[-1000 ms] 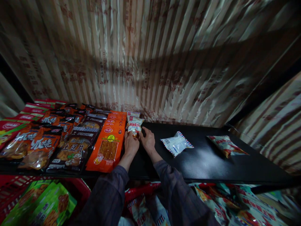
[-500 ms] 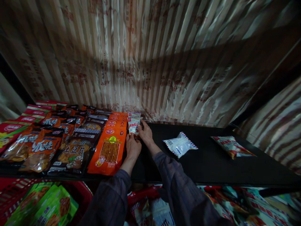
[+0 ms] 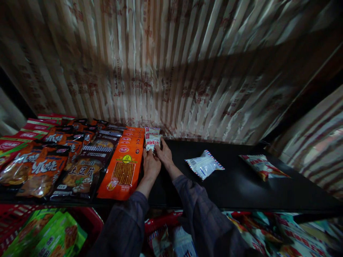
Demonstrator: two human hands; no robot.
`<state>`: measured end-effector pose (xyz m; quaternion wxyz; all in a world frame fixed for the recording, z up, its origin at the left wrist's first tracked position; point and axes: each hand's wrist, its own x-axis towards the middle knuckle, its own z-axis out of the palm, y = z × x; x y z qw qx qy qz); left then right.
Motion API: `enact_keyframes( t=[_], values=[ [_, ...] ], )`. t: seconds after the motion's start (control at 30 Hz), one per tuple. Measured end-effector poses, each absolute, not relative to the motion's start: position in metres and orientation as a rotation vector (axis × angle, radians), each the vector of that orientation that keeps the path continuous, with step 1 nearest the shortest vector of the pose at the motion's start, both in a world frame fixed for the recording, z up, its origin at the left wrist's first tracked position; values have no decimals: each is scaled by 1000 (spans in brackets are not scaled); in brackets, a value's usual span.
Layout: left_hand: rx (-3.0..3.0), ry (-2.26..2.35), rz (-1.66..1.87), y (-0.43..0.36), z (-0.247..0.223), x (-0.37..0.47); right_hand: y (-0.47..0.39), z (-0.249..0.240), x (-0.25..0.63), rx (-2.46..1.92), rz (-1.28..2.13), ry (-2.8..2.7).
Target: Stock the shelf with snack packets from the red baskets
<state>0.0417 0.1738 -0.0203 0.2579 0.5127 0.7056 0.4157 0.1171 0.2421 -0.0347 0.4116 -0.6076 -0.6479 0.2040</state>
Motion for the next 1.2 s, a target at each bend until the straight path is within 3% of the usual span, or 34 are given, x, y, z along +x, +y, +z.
enact_keyframes(
  t=[0.97, 1.2],
  values=[
    [1499, 1908, 1105, 167, -16, 36, 229, -31, 120, -1616, 506, -1602],
    [1550, 1693, 1170, 126, -7, 32, 196, -15, 132, -1365, 497, -1590]
  ],
)
